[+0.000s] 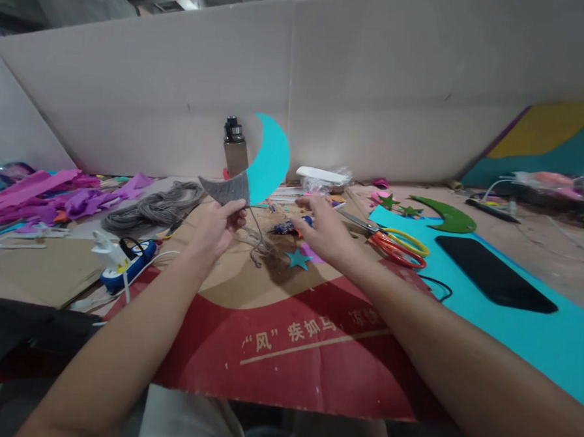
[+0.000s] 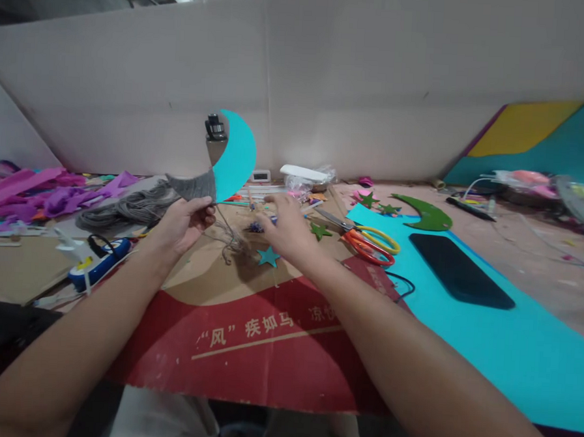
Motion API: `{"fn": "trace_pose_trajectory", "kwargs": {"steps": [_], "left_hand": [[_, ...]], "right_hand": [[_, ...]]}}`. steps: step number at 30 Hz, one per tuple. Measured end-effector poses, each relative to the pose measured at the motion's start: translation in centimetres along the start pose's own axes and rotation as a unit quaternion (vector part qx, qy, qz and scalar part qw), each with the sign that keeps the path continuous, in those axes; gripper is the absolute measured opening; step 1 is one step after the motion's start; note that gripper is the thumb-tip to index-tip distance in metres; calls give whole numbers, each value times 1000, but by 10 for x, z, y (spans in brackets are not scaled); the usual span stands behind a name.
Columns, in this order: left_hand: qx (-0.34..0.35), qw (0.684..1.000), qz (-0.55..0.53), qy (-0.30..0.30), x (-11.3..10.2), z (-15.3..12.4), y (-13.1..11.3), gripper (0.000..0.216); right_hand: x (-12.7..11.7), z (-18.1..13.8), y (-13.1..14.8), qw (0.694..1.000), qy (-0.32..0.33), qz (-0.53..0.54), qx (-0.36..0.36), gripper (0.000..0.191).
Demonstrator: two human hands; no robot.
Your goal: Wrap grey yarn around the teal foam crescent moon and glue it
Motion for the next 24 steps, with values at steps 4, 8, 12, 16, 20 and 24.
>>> {"fn": "trace_pose_trajectory", "kwargs": {"steps": [4, 8, 12, 16, 20, 24], "left_hand": [[7, 999, 9, 35, 10, -2, 3, 19], [54, 998, 7, -19, -1, -1, -4, 21], [90, 989, 9, -117, -29, 7, -16, 25], [180, 964, 35, -191, -52, 8, -45, 24], [259, 945, 79, -183, -54, 2, -74, 19], [279, 924, 168, -199, -61, -1, -90, 20]], "right_hand": [[39, -16, 37, 972, 135, 192, 15, 53], [71, -35, 54, 926, 262, 270, 22, 46], [66, -43, 57, 924, 293, 244, 34, 25], [30, -40, 79, 941, 267, 206, -28, 21], [-1, -36, 92, 938, 271, 211, -46, 25], [-43, -20, 83, 973, 148, 164, -62, 22]]}}
Point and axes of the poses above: each hand's wrist, its own z-axis towards the middle knuckle, its own x-axis out of the palm, y = z × x, the point moved 9 cm from there along z, towards the middle knuckle, and after that the axes turned 2 degrees about -z, right-handed, at the moved point
